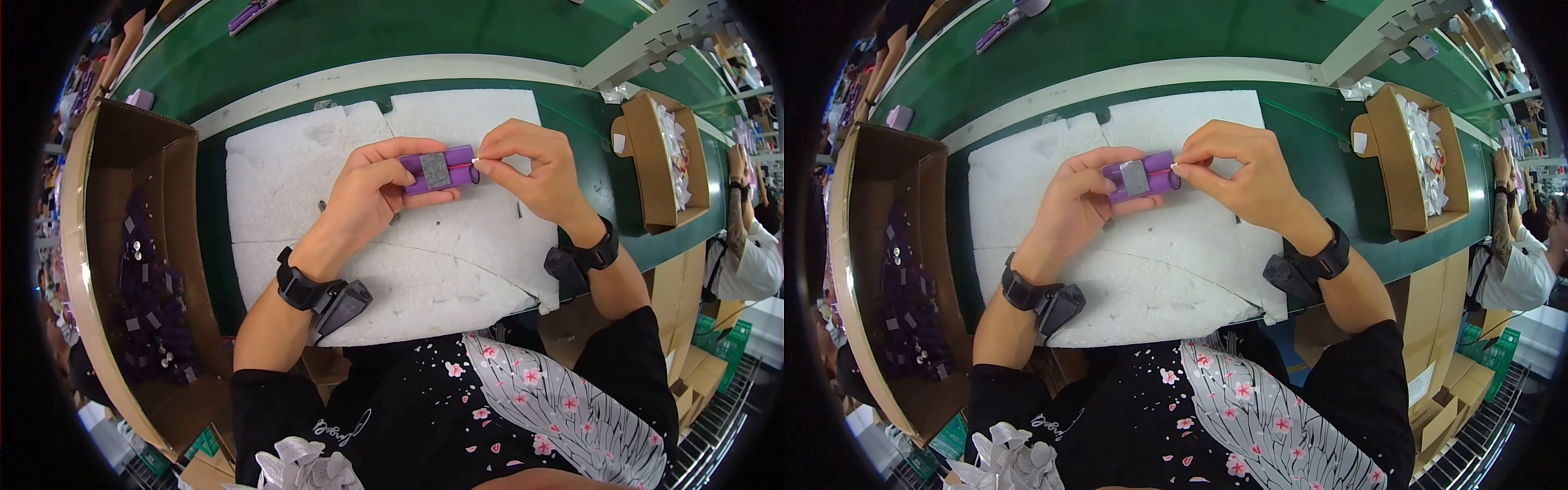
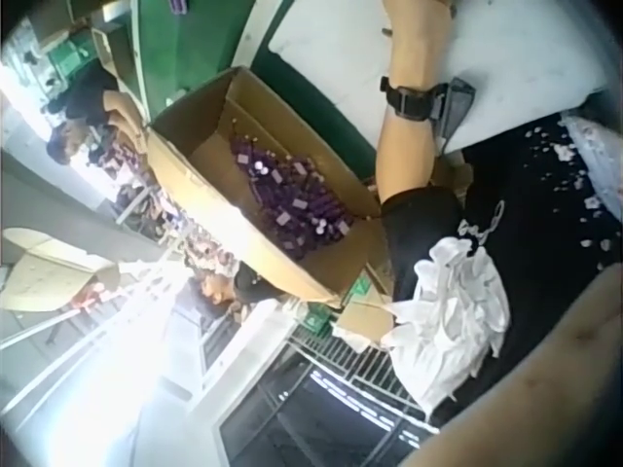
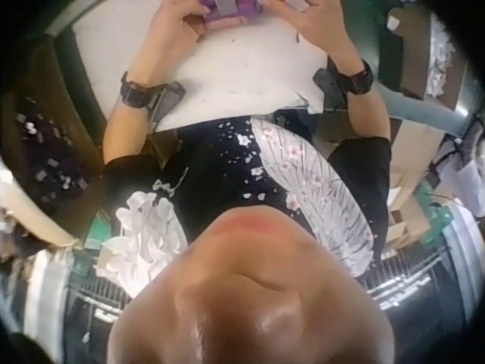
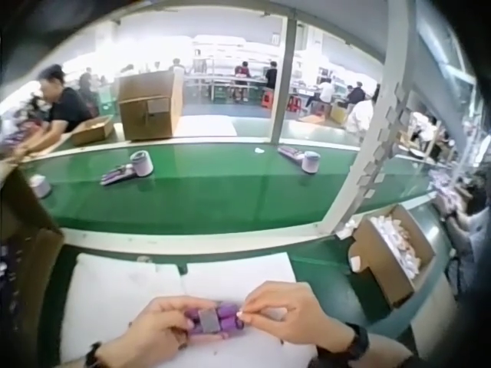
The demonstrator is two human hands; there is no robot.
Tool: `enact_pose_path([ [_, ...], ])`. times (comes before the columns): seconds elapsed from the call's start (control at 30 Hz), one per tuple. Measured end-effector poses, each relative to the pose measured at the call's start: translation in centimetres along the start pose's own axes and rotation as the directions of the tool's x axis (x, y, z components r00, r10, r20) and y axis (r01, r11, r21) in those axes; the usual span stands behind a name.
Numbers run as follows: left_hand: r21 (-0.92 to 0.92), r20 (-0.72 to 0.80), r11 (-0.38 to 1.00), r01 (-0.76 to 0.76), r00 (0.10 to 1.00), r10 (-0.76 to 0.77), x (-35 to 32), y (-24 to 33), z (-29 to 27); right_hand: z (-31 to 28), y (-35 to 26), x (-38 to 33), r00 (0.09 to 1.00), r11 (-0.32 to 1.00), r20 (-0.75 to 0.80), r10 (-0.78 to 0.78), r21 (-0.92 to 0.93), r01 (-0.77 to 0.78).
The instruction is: The person assembles a handheld fan by connecting a battery pack to a circuit board and nestling the components into the handle. After setting it aside, they pick up a new battery pack, apply a foam strip, and repeat the assembly process.
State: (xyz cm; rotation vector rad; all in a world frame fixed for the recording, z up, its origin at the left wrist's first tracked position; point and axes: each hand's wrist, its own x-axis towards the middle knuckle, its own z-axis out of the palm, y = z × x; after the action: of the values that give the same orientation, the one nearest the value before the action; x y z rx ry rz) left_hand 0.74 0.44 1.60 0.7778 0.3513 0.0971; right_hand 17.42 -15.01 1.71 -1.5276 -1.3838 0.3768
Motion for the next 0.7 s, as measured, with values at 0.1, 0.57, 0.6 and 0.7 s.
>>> enact_pose_path([
  [0.1,0.022,0.011,1.000,-0.008,1.000,0.008,-0.07,0.03,-0.05,0.06,0.02,-0.06,1.000,1.000,0.002,0.018,0.016,-0.018],
  [0.57,0.008,-0.003,1.000,-0.009,1.000,0.009,-0.02,-0.27,-0.32,-0.01,0.18,0.00,0.997,0.993,0.017,0.071,0.088,-0.073],
  [0.6,0.019,0.007,1.000,-0.016,1.000,0.016,-0.02,-0.33,-0.34,0.04,0.13,-0.02,0.996,0.992,0.014,0.087,0.095,-0.088],
  [0.7,0.046,0.014,0.998,-0.030,0.999,0.029,-0.07,-0.29,-0.32,0.31,0.24,-0.15,0.993,0.985,0.017,0.120,0.119,-0.121],
])
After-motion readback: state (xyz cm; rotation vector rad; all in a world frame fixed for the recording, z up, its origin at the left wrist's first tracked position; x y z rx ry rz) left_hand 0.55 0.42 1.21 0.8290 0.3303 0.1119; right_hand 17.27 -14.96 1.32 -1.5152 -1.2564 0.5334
